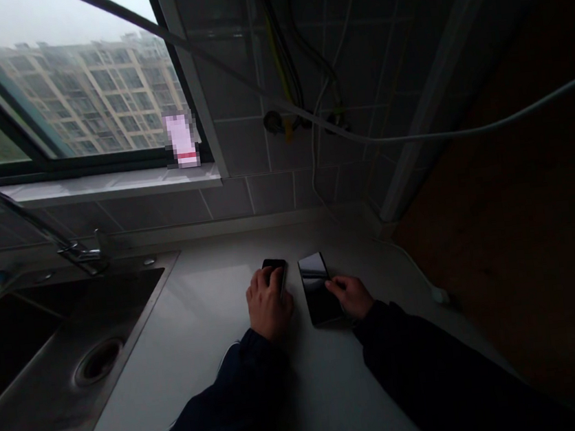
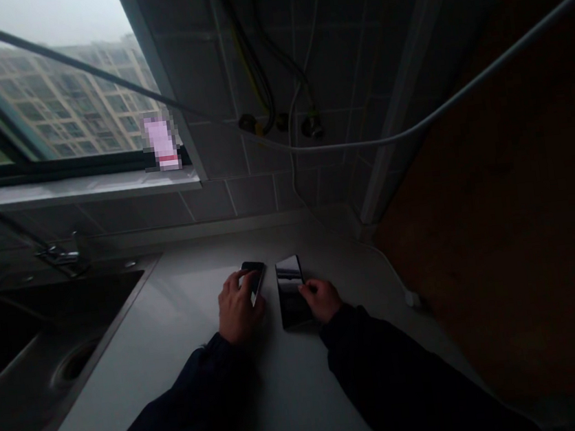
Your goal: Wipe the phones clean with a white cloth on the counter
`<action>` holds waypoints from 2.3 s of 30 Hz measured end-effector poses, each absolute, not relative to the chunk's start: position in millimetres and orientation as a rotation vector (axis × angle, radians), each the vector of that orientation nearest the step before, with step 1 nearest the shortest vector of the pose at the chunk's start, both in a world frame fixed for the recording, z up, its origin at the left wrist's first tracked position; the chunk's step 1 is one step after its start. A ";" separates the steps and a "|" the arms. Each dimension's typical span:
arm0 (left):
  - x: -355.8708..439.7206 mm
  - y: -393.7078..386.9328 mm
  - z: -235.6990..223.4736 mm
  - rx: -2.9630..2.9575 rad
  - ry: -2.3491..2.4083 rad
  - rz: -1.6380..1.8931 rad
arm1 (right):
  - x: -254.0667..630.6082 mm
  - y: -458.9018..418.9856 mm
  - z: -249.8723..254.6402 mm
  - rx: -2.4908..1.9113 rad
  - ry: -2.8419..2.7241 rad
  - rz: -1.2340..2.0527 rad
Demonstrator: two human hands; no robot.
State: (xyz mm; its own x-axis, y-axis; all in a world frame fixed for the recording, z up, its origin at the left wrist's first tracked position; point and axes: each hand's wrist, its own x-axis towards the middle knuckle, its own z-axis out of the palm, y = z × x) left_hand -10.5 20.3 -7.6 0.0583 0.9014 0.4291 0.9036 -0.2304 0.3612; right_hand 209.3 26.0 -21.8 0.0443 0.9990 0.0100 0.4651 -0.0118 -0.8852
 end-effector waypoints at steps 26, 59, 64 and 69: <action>-18.5 26.8 -3.1 -2.361 -2.252 -1.038 | 197.8 8.1 -11.3 -1.731 -1.916 0.626; -20.4 31.9 -8.3 -2.444 -1.984 -1.287 | 193.3 2.9 -9.3 -1.634 -2.088 0.580; -23.1 35.0 -12.7 -2.431 -1.903 -1.332 | 194.2 3.3 -12.5 -1.614 -2.089 0.575; -23.2 37.7 -13.3 -2.490 -1.809 -1.481 | 193.5 3.9 -13.7 -1.582 -2.040 0.594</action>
